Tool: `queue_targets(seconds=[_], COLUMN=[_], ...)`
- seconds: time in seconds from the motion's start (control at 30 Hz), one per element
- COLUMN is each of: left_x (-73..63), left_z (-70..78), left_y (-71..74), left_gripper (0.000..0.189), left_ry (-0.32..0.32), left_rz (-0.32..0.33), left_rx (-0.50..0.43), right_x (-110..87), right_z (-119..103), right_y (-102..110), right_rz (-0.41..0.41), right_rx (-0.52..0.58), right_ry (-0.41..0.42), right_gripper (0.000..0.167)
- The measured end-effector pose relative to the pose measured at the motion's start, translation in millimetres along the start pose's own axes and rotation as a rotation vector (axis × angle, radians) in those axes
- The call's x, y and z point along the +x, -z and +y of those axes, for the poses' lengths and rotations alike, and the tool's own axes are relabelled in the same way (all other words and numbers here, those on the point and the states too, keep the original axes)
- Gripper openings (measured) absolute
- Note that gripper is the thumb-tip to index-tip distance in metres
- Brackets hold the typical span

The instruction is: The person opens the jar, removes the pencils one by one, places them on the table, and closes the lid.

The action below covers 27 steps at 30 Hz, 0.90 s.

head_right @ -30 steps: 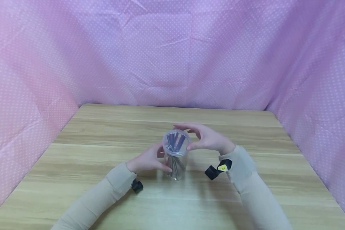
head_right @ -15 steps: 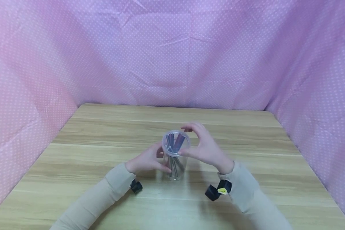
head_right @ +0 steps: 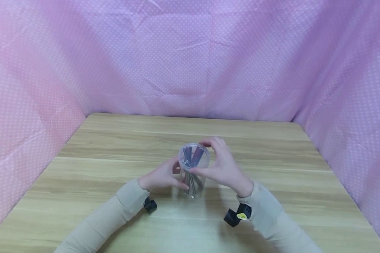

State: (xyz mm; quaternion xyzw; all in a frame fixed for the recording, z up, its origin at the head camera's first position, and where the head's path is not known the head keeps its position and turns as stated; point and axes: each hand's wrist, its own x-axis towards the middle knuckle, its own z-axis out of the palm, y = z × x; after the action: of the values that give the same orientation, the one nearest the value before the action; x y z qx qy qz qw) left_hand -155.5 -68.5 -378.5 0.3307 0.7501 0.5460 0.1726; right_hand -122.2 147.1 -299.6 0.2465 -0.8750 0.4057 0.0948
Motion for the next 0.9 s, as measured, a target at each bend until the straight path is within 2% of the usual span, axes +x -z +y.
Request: queue_targets(seconds=[0.27, 0.6, 0.9], left_x=[-0.3, 1.6, 2.0], left_z=[-0.7, -0.2, -1.8], left_y=[2.7, 2.1, 2.8], left_gripper=[0.091, 0.089, 0.089], left_ry=[0.004, 0.011, 0.038], left_rz=[0.007, -0.011, -0.015], left_rx=[-0.007, -0.001, -0.008], right_x=[10.0, 26.9, 35.5], right_z=[7.9, 35.7, 41.2], right_y=[6.7, 18.1, 20.9], right_rz=[-0.077, -0.314, -0.432], right_rx=[0.061, 0.336, 0.413], right_ry=[0.093, 0.269, 0.294], right_gripper=[0.068, 0.072, 0.072])
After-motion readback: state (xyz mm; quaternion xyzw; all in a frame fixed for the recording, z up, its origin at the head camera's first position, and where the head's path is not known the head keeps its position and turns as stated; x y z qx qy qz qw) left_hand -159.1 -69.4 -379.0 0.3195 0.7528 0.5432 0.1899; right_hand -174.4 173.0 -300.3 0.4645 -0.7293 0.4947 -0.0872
